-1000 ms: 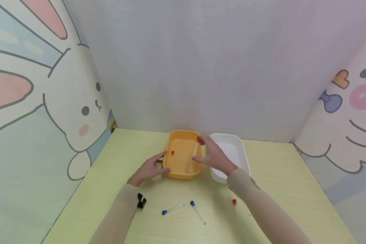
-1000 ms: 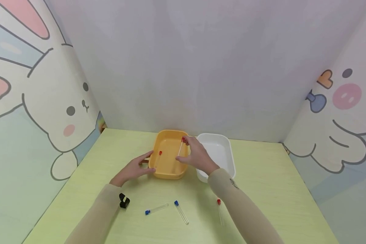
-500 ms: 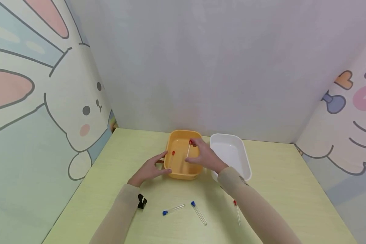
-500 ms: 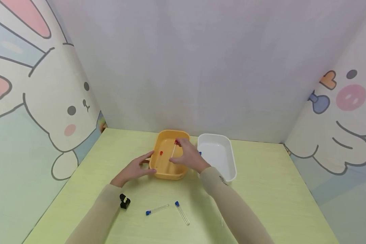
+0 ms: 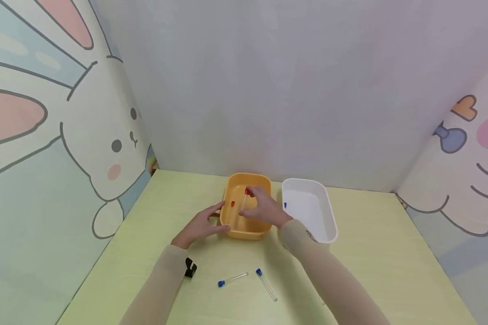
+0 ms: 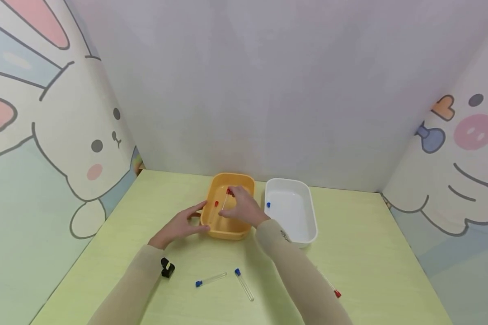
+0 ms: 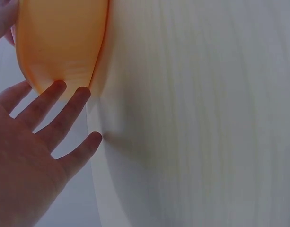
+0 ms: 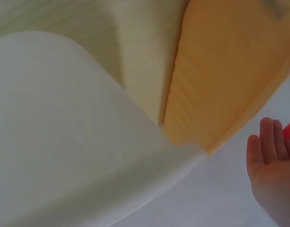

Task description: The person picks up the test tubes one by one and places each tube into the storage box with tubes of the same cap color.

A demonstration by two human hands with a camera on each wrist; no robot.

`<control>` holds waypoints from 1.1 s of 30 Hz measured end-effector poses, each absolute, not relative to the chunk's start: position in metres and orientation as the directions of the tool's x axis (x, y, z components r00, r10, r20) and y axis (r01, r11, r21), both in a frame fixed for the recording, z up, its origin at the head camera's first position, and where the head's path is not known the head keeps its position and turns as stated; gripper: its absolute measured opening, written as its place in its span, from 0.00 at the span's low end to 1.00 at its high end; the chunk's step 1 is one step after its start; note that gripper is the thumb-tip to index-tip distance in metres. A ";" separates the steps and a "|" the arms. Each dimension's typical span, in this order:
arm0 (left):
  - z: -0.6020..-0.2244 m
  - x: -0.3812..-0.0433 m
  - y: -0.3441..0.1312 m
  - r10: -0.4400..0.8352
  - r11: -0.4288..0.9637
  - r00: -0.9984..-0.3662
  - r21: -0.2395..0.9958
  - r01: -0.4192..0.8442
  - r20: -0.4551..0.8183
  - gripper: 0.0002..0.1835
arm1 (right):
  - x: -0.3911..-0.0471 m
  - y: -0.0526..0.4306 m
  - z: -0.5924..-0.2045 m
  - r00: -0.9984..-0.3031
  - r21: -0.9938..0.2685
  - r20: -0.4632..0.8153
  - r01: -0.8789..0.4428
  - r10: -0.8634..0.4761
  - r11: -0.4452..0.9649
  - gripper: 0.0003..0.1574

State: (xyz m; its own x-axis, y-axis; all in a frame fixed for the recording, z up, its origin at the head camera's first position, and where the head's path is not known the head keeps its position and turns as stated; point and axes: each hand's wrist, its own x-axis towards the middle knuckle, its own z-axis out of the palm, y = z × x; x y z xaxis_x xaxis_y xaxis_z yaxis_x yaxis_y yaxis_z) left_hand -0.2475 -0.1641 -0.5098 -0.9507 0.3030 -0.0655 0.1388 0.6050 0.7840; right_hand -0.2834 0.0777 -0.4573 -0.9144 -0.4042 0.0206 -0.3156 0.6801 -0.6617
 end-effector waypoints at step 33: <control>-0.506 -0.247 -0.165 0.302 0.615 -0.950 0.778 0.128 -0.082 0.50 | -0.297 0.050 -0.501 -0.919 -0.519 -0.167 -0.226 -0.357 0.824 0.58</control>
State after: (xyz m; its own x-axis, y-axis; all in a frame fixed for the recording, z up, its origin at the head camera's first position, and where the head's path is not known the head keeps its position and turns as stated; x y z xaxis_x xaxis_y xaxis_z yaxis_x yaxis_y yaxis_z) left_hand -0.2468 -0.1653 -0.5064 -0.9497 0.3023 -0.0824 0.1282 0.6150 0.7781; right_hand -0.2965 0.0499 -0.5007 -0.9190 -0.3570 -0.1672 -0.2257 0.8242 -0.5194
